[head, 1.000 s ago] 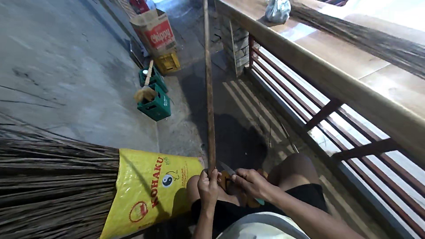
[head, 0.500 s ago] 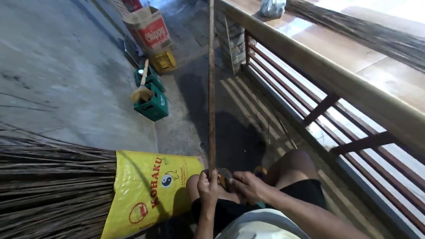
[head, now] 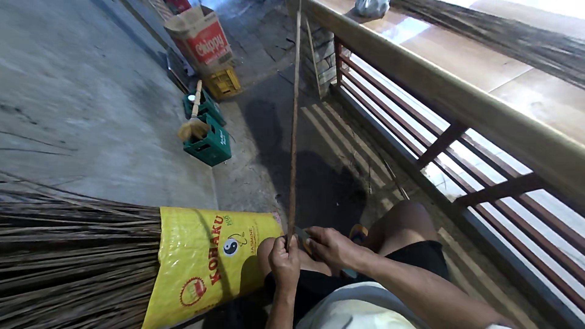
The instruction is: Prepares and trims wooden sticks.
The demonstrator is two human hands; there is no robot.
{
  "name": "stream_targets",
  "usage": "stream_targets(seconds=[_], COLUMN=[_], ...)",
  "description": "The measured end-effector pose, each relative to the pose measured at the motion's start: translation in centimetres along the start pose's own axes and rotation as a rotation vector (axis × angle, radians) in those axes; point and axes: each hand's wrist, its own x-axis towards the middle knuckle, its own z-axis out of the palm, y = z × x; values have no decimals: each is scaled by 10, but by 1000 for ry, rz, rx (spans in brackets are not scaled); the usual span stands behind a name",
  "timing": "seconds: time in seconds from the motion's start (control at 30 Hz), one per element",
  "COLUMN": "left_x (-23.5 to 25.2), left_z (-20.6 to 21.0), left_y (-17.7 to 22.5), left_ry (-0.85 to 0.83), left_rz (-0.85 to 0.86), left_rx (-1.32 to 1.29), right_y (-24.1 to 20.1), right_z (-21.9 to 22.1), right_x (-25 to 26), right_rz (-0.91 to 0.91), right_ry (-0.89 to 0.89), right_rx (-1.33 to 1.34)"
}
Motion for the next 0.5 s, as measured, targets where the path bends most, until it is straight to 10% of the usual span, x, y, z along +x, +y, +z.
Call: stream_targets(seconds=[0.5], left_x=[-58], left_z=[-53], left_y=[-26], left_ry=[-147], left_rz=[-95], left_rx=[123], right_y=[-7], right_z=[-21], right_x=[7], right_rz=[-103], right_ry=[90], right_rx=[264])
